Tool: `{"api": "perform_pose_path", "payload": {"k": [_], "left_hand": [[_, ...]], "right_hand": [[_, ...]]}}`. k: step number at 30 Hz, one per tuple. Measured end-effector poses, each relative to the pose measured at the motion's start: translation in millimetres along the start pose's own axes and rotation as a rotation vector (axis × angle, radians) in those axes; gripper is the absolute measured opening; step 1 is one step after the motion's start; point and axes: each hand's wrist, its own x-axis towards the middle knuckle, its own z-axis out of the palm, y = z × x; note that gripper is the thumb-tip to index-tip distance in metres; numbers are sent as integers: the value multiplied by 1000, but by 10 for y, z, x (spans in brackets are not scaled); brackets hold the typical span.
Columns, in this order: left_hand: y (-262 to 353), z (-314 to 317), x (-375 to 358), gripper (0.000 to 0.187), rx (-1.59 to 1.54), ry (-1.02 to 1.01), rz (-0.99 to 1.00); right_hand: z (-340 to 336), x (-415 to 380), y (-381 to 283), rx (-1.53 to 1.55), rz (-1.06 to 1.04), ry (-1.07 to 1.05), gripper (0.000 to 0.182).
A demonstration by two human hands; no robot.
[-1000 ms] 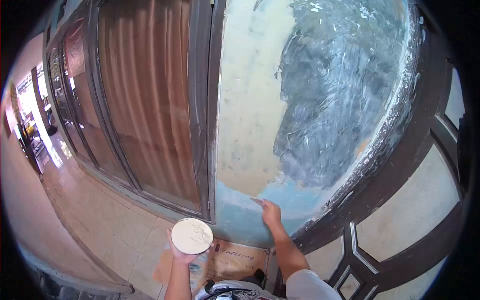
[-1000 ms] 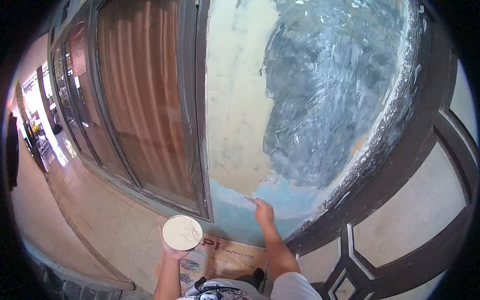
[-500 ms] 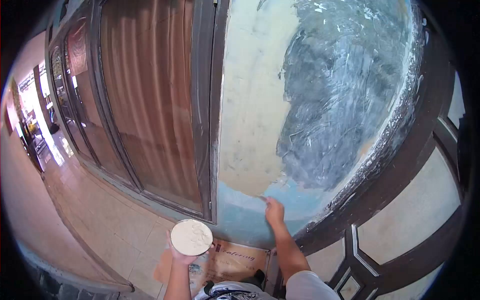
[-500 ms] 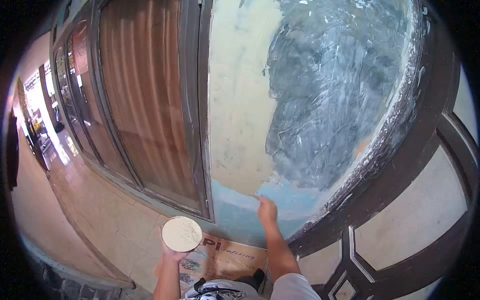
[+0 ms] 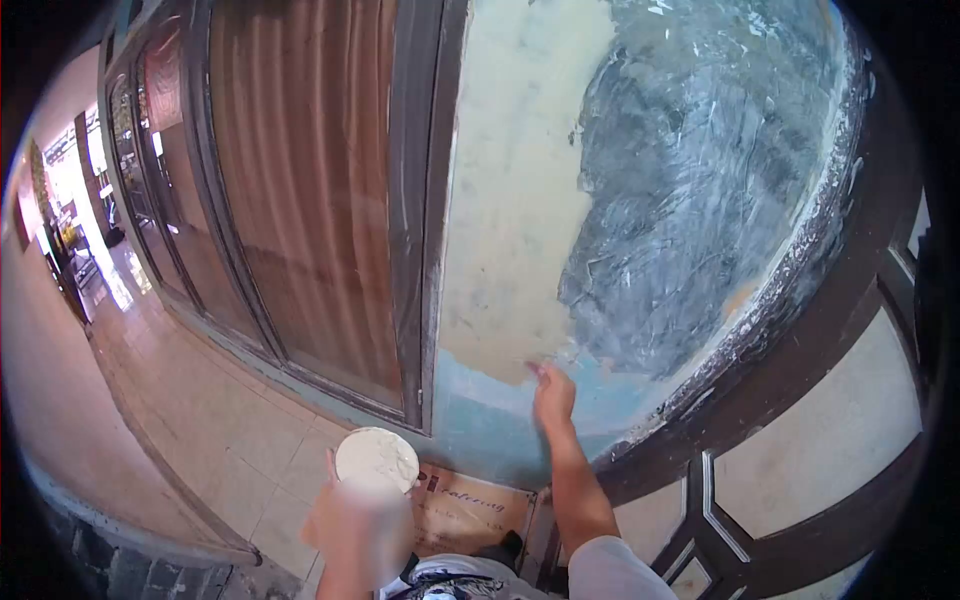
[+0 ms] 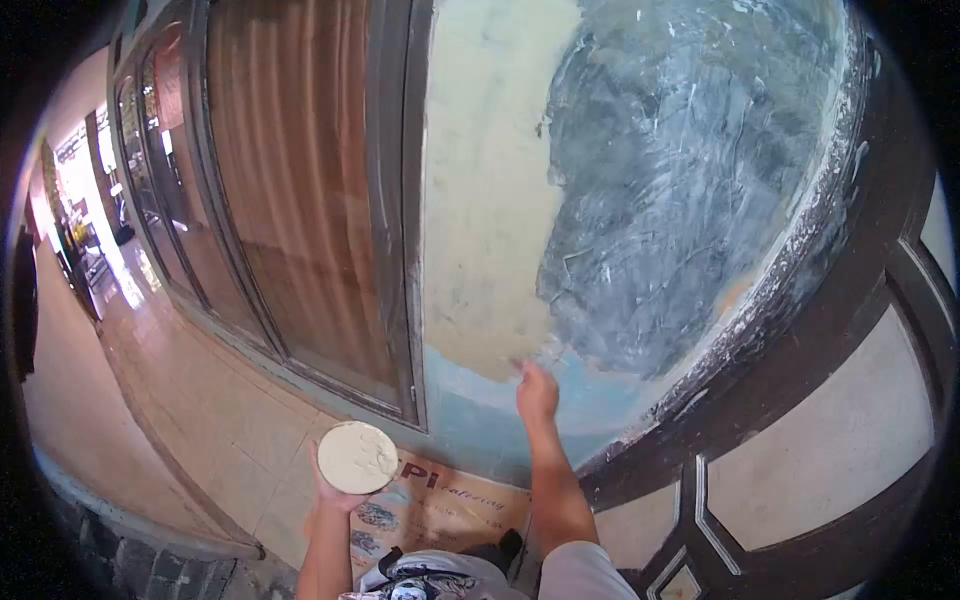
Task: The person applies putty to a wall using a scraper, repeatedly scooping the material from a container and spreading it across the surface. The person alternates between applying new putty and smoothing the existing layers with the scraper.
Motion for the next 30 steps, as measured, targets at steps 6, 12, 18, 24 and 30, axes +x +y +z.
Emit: {"api": "perform_pose_path", "payload": {"k": [6, 12, 18, 24, 30], "left_hand": [[27, -140, -70, 101, -6, 78, 126], [38, 89, -108, 104, -51, 92, 100], [74, -201, -127, 103, -8, 142, 127], [152, -127, -118, 99, -59, 290, 241], [305, -160, -369, 98, 115, 82, 295]], "right_hand": [[-349, -196, -229, 125, -95, 218, 21], [58, -321, 103, 65, 28, 21, 25], [-369, -294, -86, 143, -29, 226, 18], [1, -397, 376, 2, 39, -57, 20], [-521, -359, 1, 129, 50, 209, 20]]}}
